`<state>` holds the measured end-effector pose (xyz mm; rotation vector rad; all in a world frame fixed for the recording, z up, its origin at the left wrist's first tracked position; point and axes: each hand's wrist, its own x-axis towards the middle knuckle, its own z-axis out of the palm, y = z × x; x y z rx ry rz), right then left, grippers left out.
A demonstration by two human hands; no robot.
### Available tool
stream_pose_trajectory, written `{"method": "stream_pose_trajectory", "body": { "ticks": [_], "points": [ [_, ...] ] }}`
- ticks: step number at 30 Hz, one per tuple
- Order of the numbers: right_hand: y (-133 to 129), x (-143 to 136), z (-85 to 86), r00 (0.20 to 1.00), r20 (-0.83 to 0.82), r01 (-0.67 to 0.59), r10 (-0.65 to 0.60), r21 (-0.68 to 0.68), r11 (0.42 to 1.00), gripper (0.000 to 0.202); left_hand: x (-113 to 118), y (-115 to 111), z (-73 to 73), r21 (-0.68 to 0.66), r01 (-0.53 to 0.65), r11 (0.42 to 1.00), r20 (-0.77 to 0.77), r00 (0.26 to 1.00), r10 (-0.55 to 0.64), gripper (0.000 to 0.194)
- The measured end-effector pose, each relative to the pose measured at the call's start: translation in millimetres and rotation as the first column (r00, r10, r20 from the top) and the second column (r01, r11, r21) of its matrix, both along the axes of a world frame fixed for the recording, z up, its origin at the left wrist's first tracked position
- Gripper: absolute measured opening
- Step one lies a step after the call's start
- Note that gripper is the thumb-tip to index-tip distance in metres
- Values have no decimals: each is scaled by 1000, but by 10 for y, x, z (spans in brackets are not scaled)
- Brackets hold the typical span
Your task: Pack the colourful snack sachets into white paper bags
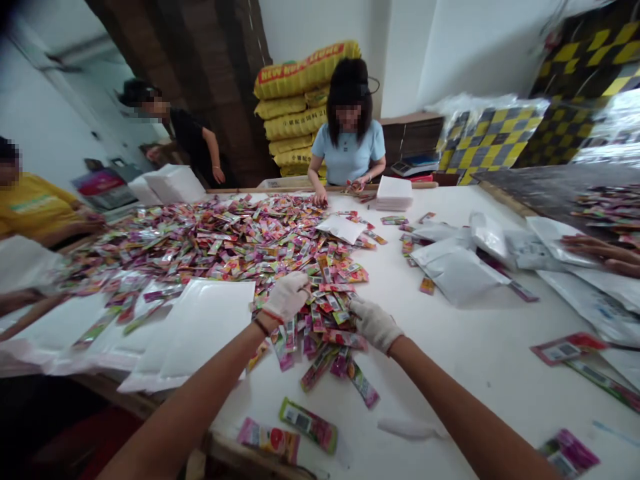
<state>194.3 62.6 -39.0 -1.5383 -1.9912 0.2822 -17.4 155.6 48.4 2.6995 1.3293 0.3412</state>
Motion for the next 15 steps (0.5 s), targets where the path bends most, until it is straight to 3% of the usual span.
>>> {"method": "stream_pose_trajectory", "body": {
  "ticks": [3,5,10,13,15],
  "points": [
    [17,-63,-121,992,129,3,9,-94,996,33,471,156,-116,-104,12,995,-119,993,-24,23],
    [-139,-76,-181,978,209,38,-17,-98,994,29,629,132,-241,-138,-13,990,-153,988,-8,25],
    [-766,-9,-232,975,221,30,-18,-51,998,23,487,-200,-501,-196,9,981,-204,978,-50,27],
    [-997,24,-211,977,210,21,-15,-24,999,26,434,-387,-511,-161,17,987,-239,969,-55,33],
    [-1038,22,-176,972,235,21,-8,-53,998,27,527,-445,-499,-91,97,991,-250,961,-117,32]
  ]
}}
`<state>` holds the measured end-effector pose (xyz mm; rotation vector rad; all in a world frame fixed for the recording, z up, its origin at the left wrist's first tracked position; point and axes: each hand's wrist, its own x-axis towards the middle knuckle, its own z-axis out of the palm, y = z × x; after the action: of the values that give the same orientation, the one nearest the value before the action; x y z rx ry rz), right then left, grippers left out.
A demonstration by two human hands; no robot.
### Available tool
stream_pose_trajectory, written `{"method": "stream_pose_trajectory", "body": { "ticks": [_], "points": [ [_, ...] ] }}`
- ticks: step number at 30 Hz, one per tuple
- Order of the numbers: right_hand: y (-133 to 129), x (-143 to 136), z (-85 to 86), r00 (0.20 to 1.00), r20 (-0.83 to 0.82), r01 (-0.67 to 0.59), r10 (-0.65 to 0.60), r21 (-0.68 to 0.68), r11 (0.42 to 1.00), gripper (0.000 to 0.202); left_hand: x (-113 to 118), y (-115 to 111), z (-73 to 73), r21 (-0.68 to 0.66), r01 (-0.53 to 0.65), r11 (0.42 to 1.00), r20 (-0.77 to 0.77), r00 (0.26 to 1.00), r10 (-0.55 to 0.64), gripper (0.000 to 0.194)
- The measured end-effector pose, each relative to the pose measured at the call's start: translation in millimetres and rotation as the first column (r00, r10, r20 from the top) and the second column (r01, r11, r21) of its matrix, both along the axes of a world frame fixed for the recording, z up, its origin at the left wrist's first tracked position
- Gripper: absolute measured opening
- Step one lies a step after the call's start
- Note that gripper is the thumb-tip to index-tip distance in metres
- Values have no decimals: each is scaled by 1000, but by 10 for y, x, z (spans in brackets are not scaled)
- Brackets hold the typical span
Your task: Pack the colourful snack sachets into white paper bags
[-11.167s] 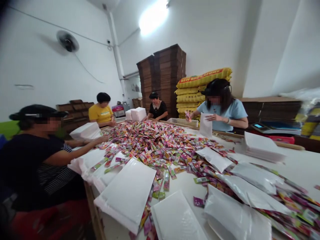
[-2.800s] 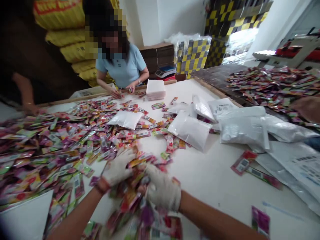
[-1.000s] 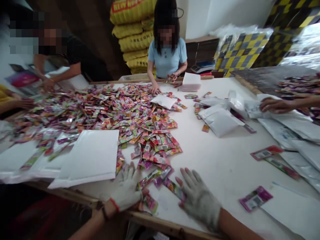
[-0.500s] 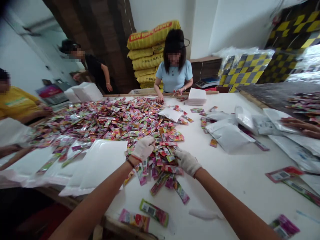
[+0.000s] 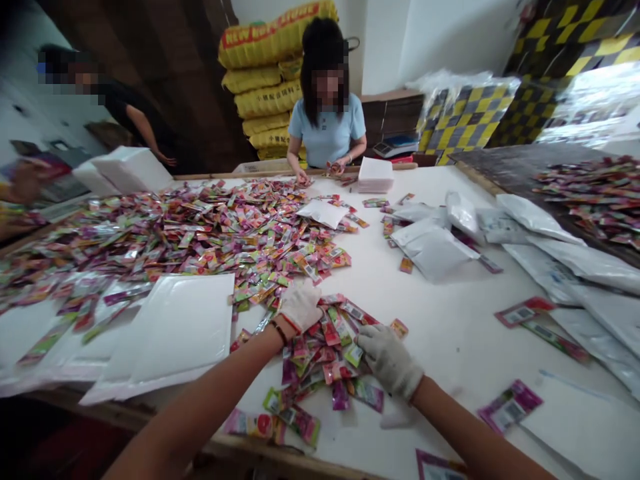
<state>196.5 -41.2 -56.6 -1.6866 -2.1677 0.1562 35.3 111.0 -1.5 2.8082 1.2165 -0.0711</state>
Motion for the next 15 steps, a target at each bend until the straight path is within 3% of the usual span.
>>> {"method": "stream_pose_trajectory", "body": {
  "ticks": [3,6,9,11,13,15],
  "points": [
    [36,-5,80,997,57,-51,57,-99,994,28,217,27,22,-32,180,983,3,984,-180,21],
    [102,56,173,996,-18,-85,84,-97,992,28,283,195,141,-110,177,978,29,984,-175,21],
    [225,182,274,966,-231,112,-117,-34,993,32,130,438,384,-92,53,994,108,993,-43,33],
    [363,246,336,905,-299,297,-303,-67,953,36,11,560,519,-122,-32,992,118,992,47,37],
    [526,253,374,878,-207,406,-431,-154,901,35,-44,603,544,-178,-68,982,15,997,72,38],
    [677,205,371,889,-8,435,-458,-299,849,33,-30,569,441,-230,-71,971,-124,991,44,36]
  ]
}}
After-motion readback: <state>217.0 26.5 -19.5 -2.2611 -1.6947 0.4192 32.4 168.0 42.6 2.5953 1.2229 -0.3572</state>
